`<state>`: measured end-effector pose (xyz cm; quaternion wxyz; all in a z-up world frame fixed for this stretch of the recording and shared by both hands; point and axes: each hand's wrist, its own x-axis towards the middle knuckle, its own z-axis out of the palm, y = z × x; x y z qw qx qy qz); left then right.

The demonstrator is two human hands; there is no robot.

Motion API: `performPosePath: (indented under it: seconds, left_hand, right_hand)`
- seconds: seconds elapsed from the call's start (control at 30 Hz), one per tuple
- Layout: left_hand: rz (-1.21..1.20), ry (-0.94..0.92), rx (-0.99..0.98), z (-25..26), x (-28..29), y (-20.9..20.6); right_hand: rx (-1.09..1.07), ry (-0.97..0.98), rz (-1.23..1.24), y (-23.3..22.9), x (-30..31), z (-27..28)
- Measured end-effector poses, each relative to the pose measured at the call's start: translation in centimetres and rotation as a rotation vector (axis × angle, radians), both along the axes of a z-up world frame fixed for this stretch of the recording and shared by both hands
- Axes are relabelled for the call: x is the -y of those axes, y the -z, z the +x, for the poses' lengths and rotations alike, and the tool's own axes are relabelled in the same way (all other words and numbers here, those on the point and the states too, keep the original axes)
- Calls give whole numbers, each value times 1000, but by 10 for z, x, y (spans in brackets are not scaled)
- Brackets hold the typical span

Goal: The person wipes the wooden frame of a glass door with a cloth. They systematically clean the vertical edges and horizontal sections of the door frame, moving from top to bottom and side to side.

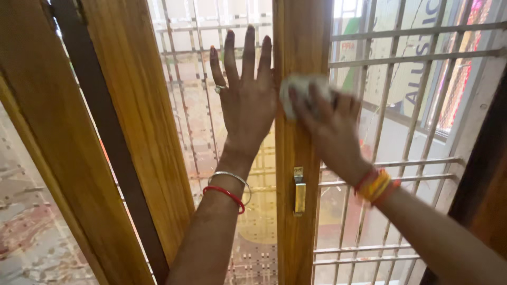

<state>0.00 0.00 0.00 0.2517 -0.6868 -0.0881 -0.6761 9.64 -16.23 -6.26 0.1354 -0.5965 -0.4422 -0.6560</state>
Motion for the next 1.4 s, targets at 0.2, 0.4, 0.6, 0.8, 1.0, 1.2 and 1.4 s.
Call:
performPosePath:
  seconds: [0.2, 0.4, 0.6, 0.8, 1.0, 1.2, 1.4]
  left_hand:
    - [90, 190, 2, -12, 2, -42]
    - [196, 30, -17, -15, 1, -76]
    - [162, 59, -28, -6, 8, -93]
    - [165, 33, -119, 5, 14, -76]
    - [83, 24, -93, 3, 18, -87]
    - [-31, -109, -227, -4, 30, -105]
    - [-37, -14, -221, -3, 26, -99]
  right_hand:
    - [126, 35, 18, -17, 4, -1]
    - [265, 200, 185, -132, -12, 22]
    - [223, -42, 284, -197, -27, 31]
    - [-69, -228, 177, -124, -20, 36]
    - [-213, -190, 311, -132, -34, 31]
    - [-187, -403, 419, -268, -53, 82]
    - [-577, -432, 224, -263, -14, 95]
